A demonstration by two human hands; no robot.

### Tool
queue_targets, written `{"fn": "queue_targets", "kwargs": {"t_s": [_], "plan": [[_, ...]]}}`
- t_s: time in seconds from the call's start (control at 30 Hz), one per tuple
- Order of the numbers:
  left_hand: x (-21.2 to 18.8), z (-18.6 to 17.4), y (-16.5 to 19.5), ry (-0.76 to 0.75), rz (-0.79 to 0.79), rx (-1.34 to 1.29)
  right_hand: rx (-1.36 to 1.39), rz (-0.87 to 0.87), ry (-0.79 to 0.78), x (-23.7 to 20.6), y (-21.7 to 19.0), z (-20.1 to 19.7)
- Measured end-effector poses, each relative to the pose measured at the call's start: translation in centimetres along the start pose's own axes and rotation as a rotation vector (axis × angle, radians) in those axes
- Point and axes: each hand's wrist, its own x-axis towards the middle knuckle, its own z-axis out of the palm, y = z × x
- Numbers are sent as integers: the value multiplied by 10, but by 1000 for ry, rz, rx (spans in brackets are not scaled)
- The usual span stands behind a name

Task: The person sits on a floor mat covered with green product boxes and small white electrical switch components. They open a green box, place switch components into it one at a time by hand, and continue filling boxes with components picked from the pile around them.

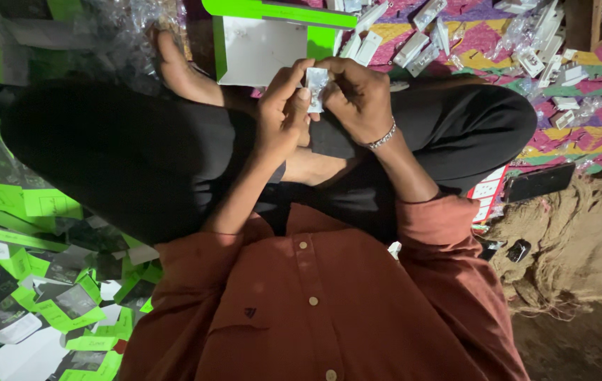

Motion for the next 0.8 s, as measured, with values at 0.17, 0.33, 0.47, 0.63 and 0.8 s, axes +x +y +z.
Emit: {"fn": "queue_targets", "kwargs": {"t_s": [0.17, 0.33, 0.47, 0.63, 0.8], "plan": [[1, -1, 0, -32, 102, 48, -126, -107, 20, 2, -4, -3], [4, 2, 3, -41, 187, 412, -196, -119, -8, 3, -6, -6], [4, 4, 7, -61, 338, 530, -232, -144, -19, 3, -5, -5], [2, 3, 3, -44, 494, 571, -182, -176, -28, 3, -4, -6], [1, 0, -5, -92, 114, 352, -123, -78, 1, 4, -5, -4]]}}
